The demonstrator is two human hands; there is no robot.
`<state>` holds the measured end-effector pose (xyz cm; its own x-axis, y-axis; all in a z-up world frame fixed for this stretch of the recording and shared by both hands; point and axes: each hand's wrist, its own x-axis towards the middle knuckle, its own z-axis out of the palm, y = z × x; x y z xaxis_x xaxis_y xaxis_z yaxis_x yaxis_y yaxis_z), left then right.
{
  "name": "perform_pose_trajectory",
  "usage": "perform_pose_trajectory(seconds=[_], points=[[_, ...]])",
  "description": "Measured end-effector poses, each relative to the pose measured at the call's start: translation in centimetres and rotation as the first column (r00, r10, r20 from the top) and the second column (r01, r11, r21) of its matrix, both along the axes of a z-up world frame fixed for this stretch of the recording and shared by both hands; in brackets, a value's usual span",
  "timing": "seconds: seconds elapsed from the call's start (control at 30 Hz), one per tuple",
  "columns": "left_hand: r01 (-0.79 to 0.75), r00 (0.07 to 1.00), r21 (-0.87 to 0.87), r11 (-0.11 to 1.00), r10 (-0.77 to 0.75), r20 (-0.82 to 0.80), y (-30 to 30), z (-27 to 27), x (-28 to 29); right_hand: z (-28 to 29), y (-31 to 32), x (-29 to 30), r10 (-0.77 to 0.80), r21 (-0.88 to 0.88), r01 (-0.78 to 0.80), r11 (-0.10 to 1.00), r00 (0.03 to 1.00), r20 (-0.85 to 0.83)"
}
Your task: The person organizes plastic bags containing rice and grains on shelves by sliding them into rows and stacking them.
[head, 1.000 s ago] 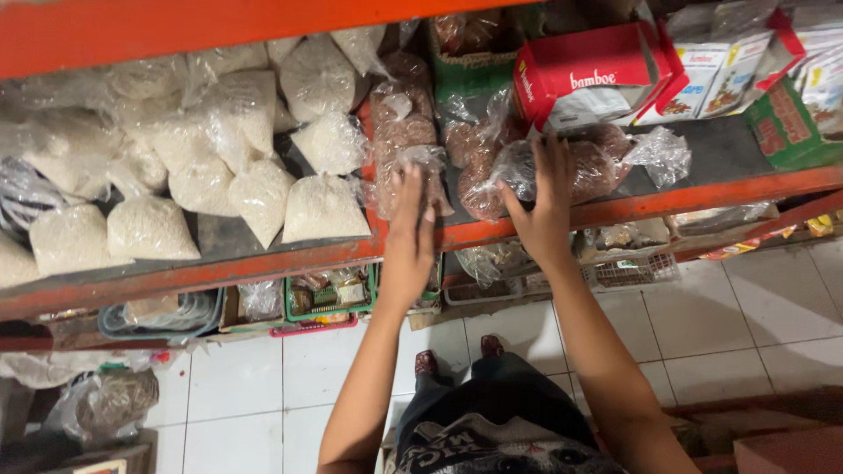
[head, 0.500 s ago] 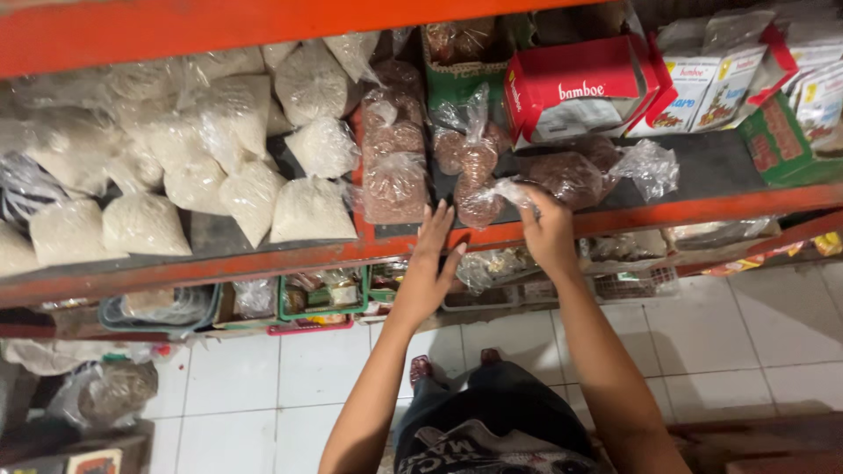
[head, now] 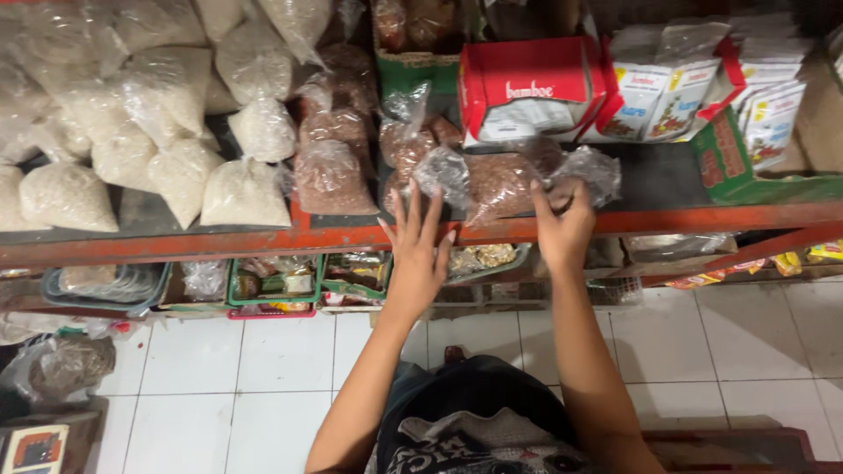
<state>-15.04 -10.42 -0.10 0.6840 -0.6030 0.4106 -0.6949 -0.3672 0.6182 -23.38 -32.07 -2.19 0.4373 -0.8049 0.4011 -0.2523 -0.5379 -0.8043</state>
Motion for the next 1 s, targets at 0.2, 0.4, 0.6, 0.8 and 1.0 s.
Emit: perform_pose_trajectory(seconds=[0.2, 0.4, 0.6, 0.8, 1.0], points=[[0.174, 0.98, 0.08, 0.982, -0.18, 0.08, -5.8, -1.7, -0.5, -2.6, -1.7, 0.7, 0.137, 0.508, -0.12, 0.853, 0.991, 0.003], [0.077, 0.993, 0.139, 0.987, -0.088, 0.073, -8.0, -4.4, -0.8, -3.0, 0.8, 0.9, 0.115, 0.074, -0.125, 0.989, 0.984, 0.134], [0.087, 0.995, 0.039, 0.995, -0.089, 0.039, -7.6, -5.0, -2.3, -4.1, -0.3, 1.2, 0.161, 0.19, -0.22, 0.957, 0.944, 0.287], [0.084, 0.996, -0.028, 0.996, -0.083, 0.013, -6.5, -5.0, -4.5, -5.9, -2.5, 3.2, 0.189, 0.349, -0.449, 0.822, 0.795, 0.577], [0.144, 0.981, -0.077, 0.987, -0.152, -0.12, -5.1, -4.5, -4.6, -3.8, -2.7, 4.4, 0.177, 0.373, -0.355, 0.857, 0.883, 0.434]])
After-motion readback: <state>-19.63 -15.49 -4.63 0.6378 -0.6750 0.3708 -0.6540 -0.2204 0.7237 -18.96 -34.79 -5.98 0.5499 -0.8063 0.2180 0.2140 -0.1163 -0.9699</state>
